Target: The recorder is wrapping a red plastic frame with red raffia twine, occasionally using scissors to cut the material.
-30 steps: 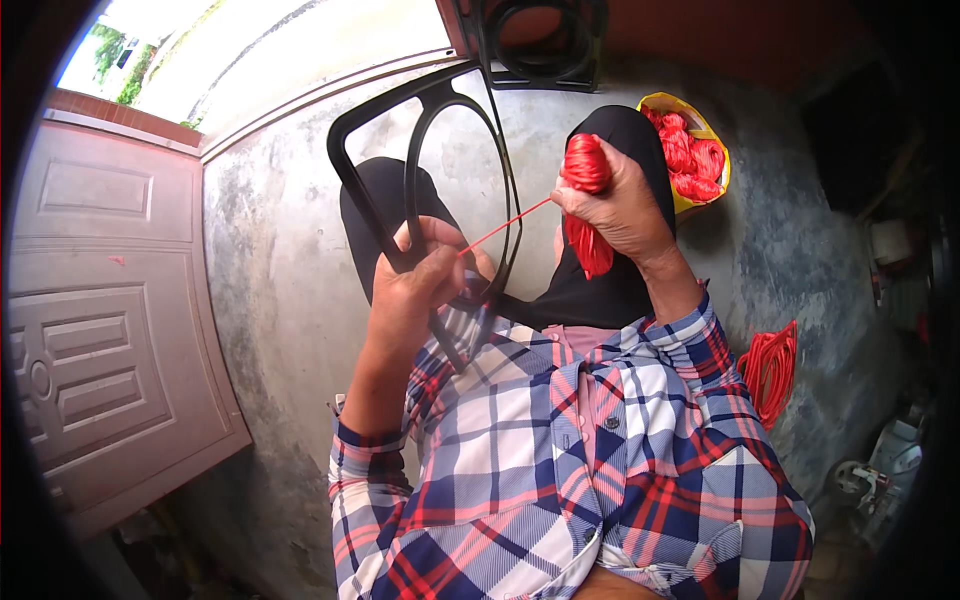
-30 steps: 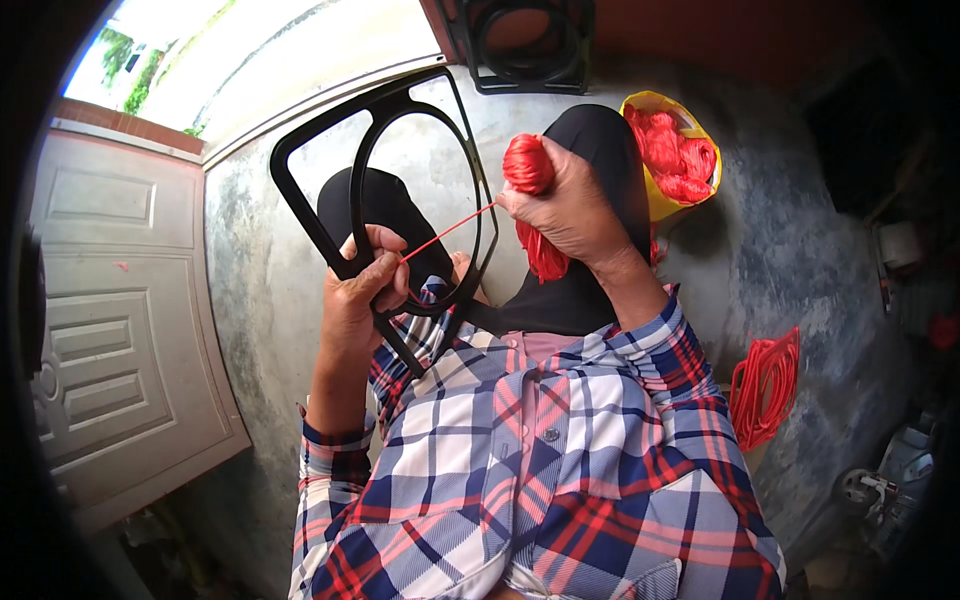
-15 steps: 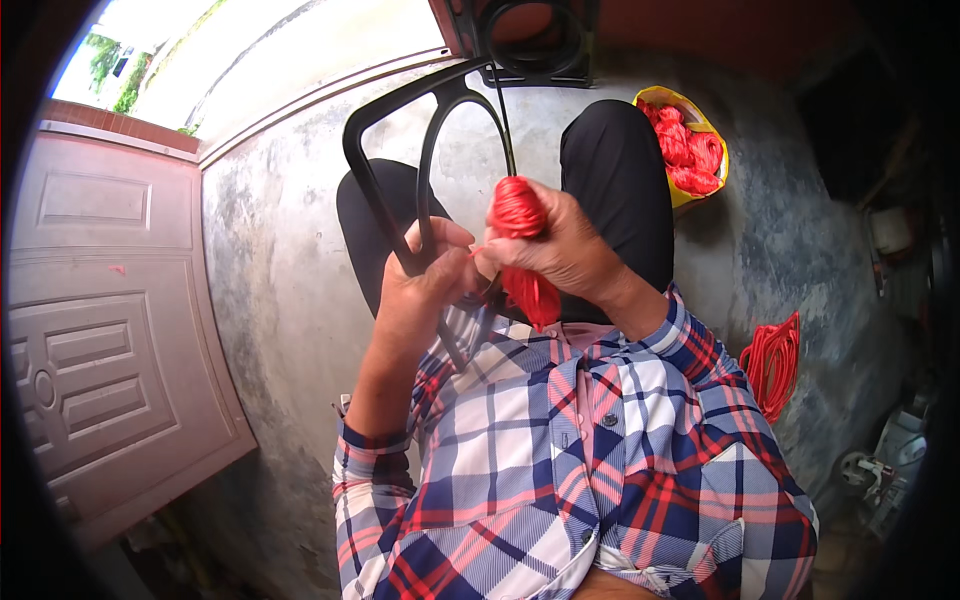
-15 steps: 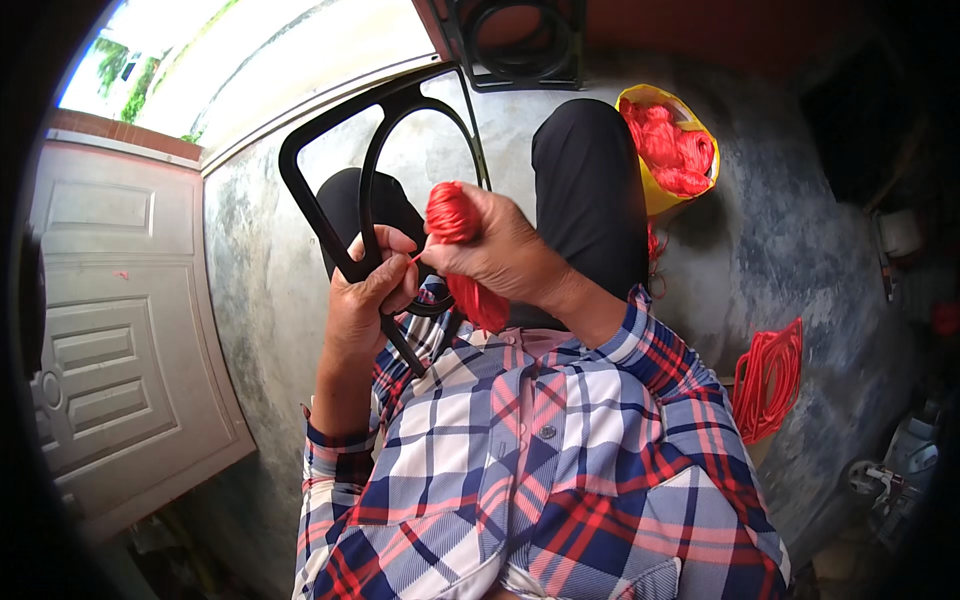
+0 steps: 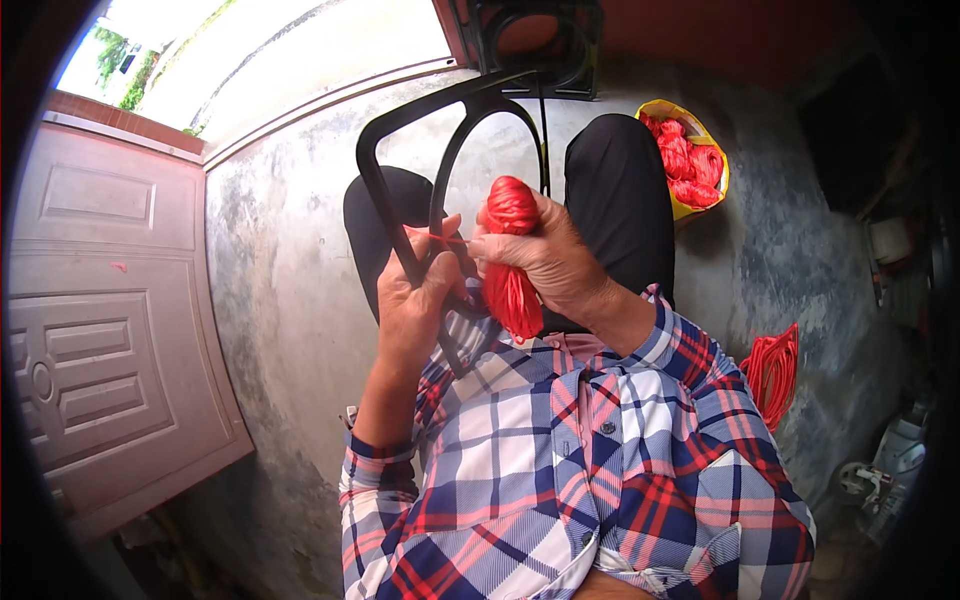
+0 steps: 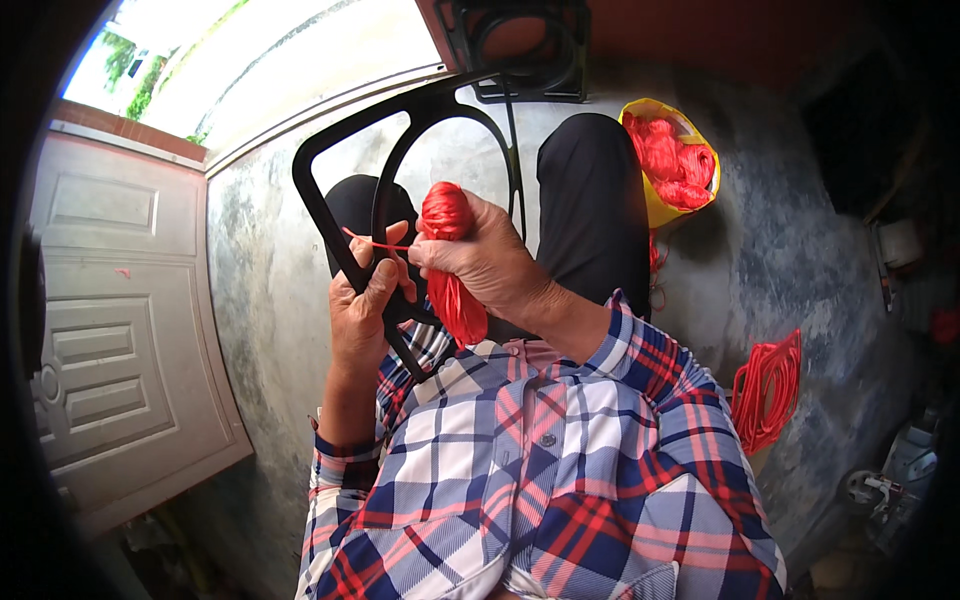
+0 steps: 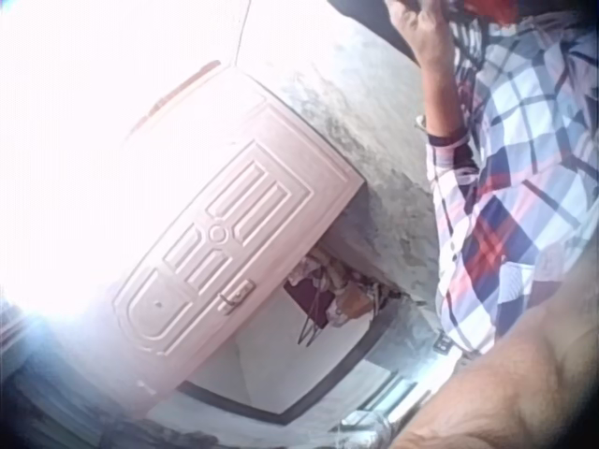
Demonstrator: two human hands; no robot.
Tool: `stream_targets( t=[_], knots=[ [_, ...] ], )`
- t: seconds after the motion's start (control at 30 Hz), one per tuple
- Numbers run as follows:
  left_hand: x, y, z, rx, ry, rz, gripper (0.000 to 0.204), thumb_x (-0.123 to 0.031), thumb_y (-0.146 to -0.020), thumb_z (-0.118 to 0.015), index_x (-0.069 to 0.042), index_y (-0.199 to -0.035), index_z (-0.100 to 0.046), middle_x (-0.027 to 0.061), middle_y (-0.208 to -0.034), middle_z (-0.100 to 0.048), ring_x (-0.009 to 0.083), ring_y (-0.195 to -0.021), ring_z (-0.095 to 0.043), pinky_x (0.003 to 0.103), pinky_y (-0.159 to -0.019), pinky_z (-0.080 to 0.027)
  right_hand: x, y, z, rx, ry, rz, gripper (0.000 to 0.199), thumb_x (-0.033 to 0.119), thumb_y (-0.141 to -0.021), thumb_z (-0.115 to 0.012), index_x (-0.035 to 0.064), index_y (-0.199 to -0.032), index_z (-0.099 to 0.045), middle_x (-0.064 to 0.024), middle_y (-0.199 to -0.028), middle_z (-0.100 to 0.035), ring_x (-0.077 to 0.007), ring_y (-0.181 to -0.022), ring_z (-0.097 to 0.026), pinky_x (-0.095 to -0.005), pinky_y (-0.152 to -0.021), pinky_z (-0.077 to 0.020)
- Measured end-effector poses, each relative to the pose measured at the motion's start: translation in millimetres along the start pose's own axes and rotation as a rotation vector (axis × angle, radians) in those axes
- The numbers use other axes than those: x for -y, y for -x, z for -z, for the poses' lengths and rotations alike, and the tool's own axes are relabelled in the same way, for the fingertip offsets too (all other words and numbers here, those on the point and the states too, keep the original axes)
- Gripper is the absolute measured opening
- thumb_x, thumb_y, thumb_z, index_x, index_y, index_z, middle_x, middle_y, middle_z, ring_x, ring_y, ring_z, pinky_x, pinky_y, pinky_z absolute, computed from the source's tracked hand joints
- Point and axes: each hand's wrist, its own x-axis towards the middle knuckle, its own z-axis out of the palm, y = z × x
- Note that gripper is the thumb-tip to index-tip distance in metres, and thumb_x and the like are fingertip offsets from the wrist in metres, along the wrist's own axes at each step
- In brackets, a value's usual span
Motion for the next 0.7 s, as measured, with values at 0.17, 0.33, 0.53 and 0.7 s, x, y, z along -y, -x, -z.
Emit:
stream_targets(
  t=[0.17, 0.33, 0.53, 0.7],
  knots=[
    [1.8, 1.5, -1.9, -0.078, 0.022, -0.02, 0.032, -0.016, -0.095, -0.06, 0.005, -0.119, -0.057, 0.0049, -0.08, -0.063, 0.0088, -0.067, -0.059, 0.022, -0.062, -0.048, -11.7, 4.8, 5.9, -0.002, 0.165, -0.042, 0.023, -0.002, -0.081, -0.068, 0.0049, -0.098, -0.054, -0.0024, -0.081, -0.06, -0.0104, -0.074, -0.06, -0.0261, -0.071, -0.0508],
    [1.0, 1.6, -2.1, -0.146, 0.024, -0.023, 0.028, -0.015, -0.094, -0.062, 0.005, -0.114, -0.061, 0.0035, -0.076, -0.063, 0.0087, -0.066, -0.059, 0.022, -0.057, -0.047, -13.4, 14.0, 4.2, 0.023, 0.234, -0.116, 0.017, 0.003, -0.083, -0.07, 0.0058, -0.094, -0.057, -0.0009, -0.083, -0.06, -0.0091, -0.075, -0.06, -0.0247, -0.072, -0.0502],
    [-2.8, 0.6, 9.3, -0.102, -0.115, -0.042, 0.018, -0.009, -0.088, -0.068, 0.003, -0.102, -0.069, 0.0012, -0.079, -0.06, 0.008, -0.067, -0.06, 0.021, -0.058, -0.049, -14.4, 10.9, 4.4, 0.163, 0.429, -0.047, 0.025, 0.003, -0.08, -0.069, 0.0062, -0.101, -0.055, 0.0014, -0.084, -0.058, -0.0062, -0.078, -0.057, -0.0243, -0.072, -0.0491],
    [-14.1, -1.9, 5.1, -0.037, -0.131, 0.032, 0.019, -0.003, -0.084, -0.07, 0.004, -0.102, -0.069, 0.0006, -0.083, -0.055, 0.0103, -0.068, -0.061, 0.023, -0.062, -0.049, 12.9, -10.3, -1.6, 0.034, 0.207, 0.073, 0.034, 0.011, -0.079, -0.079, 0.0035, -0.102, -0.055, 0.0004, -0.086, -0.061, -0.0067, -0.079, -0.059, -0.0241, -0.074, -0.0511]
  ],
)
